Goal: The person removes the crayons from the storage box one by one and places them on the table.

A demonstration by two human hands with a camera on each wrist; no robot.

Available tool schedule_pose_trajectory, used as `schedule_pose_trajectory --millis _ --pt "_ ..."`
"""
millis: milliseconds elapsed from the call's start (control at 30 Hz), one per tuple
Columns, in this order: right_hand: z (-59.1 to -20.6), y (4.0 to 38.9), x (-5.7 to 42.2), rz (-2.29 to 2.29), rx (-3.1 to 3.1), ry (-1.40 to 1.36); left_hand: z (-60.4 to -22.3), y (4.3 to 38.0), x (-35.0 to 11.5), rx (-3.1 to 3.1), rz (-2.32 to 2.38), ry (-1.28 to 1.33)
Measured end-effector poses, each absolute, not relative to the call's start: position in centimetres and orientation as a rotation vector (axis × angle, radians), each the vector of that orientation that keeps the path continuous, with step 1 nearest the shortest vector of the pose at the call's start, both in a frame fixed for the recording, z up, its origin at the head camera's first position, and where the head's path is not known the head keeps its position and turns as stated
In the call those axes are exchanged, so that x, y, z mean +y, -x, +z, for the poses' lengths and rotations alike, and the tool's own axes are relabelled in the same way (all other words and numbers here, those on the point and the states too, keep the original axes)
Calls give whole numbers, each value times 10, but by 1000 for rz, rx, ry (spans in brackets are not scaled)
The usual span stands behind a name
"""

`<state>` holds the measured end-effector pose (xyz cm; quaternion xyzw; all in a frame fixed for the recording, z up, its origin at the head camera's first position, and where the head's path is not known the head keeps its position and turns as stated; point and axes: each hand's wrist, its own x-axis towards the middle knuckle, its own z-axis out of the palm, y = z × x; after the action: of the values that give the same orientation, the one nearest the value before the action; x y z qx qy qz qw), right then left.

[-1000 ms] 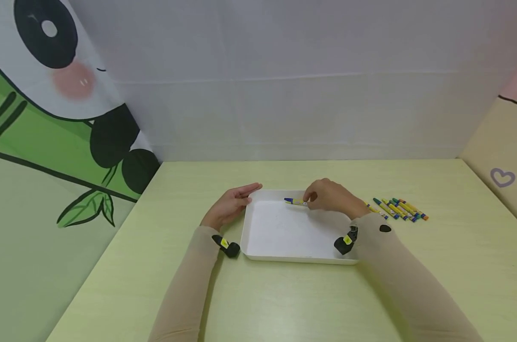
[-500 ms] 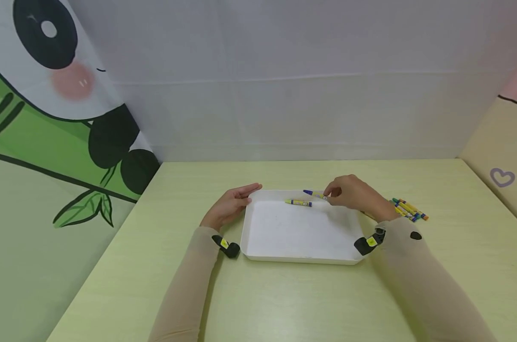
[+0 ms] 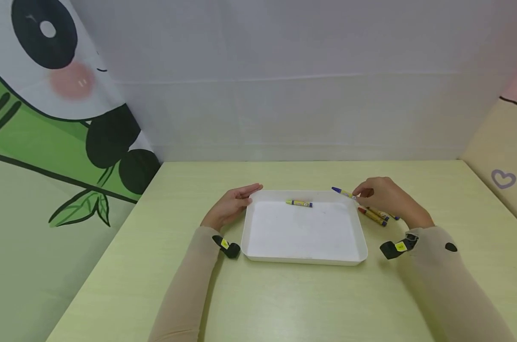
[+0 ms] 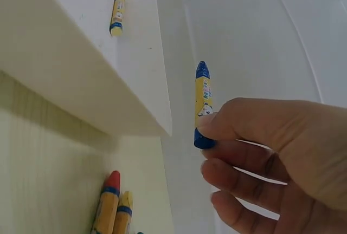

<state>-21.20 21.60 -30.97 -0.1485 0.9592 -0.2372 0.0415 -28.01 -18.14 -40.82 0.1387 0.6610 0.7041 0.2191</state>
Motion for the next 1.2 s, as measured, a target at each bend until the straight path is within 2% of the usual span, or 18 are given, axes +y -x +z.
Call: schedule_pose_trajectory --millis 700,1200 --pt "-331 221 310 -625 2998 382 -408 291 -171 1845 1985 -309" --pt "-339 190 349 -579 3051 189 -410 284 -178 1853 1957 -367"
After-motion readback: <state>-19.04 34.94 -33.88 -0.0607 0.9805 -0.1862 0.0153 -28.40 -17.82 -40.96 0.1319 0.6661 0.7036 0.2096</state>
